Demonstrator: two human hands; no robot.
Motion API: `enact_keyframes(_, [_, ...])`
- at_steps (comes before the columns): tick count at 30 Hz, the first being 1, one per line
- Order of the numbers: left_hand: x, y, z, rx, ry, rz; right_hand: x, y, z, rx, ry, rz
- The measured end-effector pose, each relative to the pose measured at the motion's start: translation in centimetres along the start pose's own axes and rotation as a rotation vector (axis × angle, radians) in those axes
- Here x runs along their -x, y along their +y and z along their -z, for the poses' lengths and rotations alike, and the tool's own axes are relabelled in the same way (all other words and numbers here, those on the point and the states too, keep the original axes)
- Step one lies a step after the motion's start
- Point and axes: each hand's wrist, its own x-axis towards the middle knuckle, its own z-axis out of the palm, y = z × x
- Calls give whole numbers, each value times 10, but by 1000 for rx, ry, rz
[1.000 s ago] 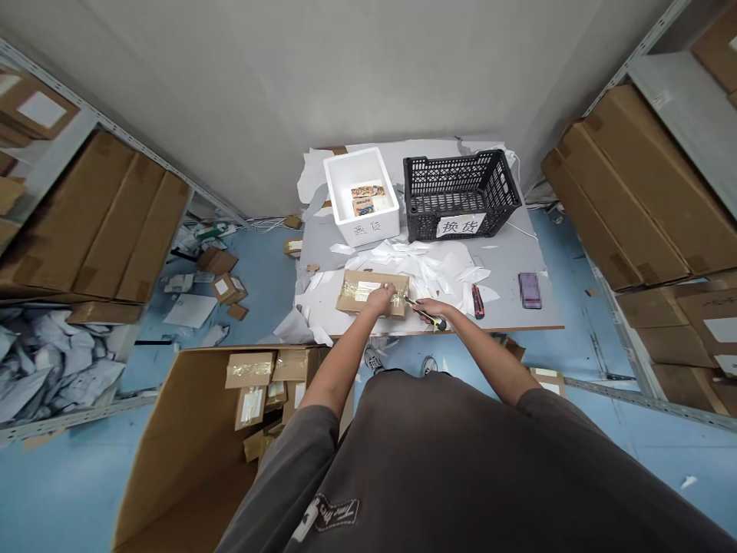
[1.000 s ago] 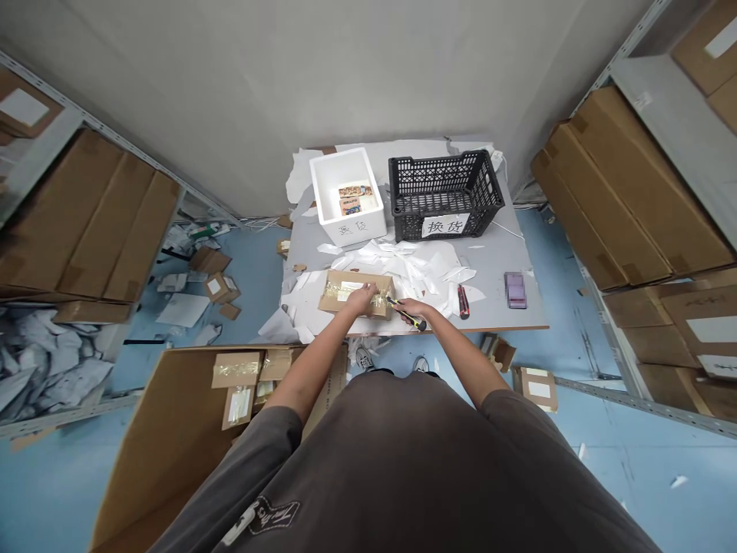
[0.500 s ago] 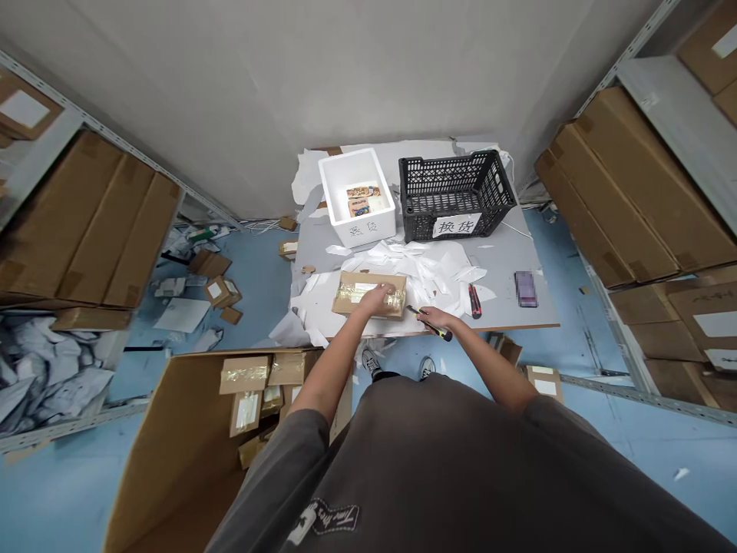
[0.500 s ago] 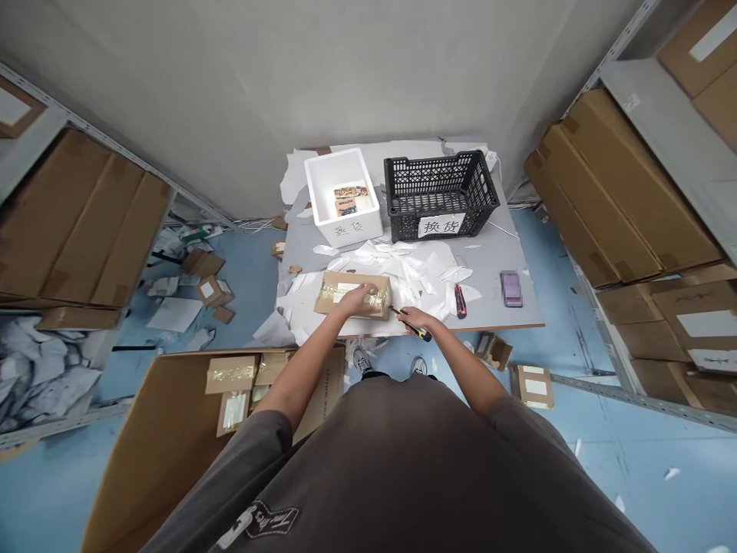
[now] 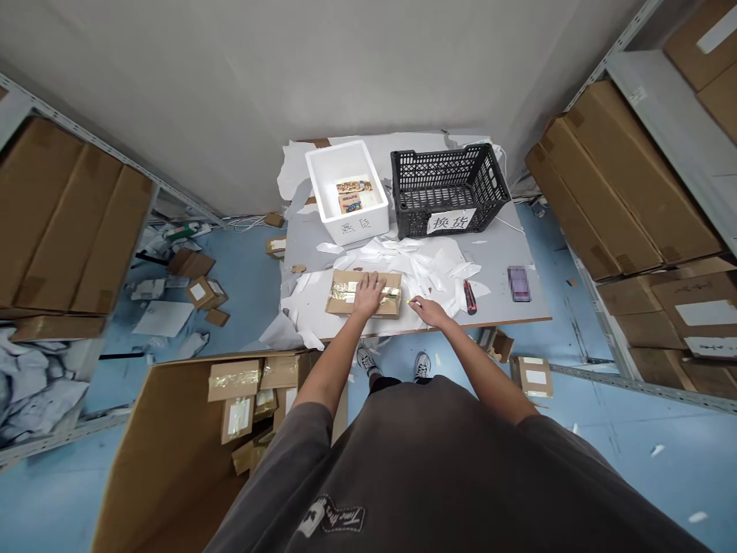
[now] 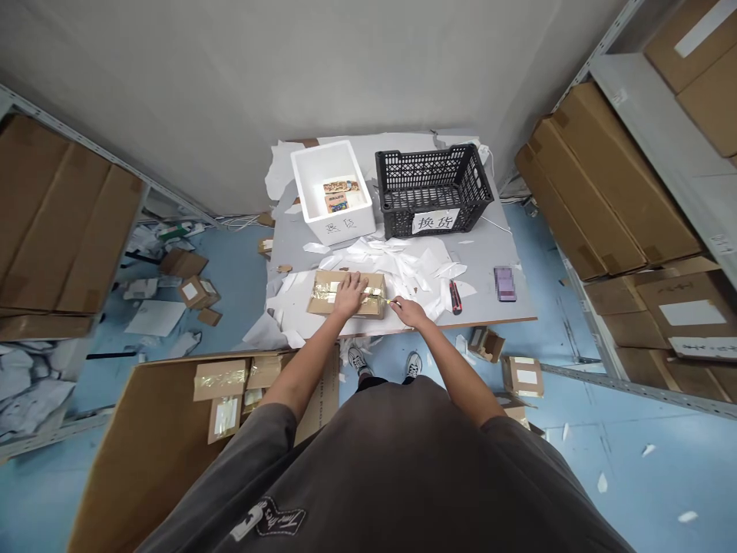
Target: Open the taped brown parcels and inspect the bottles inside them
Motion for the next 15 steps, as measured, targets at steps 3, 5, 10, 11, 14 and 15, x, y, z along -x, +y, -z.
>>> enact_keyframes(3, [-4,-5,-8,23,19,-54,-7,-6,1,155,-17,33])
enact_keyframes(5, [-6,-7,-13,39,48,-78,-10,-12,1,241,-7,30])
enact_keyframes(10, [-6,-5,-26,79,151,-94,-13,-27,0,415,9,6])
enact_keyframes(11, [-6,-4,-29,87,163,-95,-12,-29,-1,443,12,7])
enact_keyframes(14, [-4,-3,-35,110,187,-93,-10,-30,0,504,18,26])
enact_keyframes(15, [-4,-3,-36,116,193,-90,-10,-30,1,517,21,33])
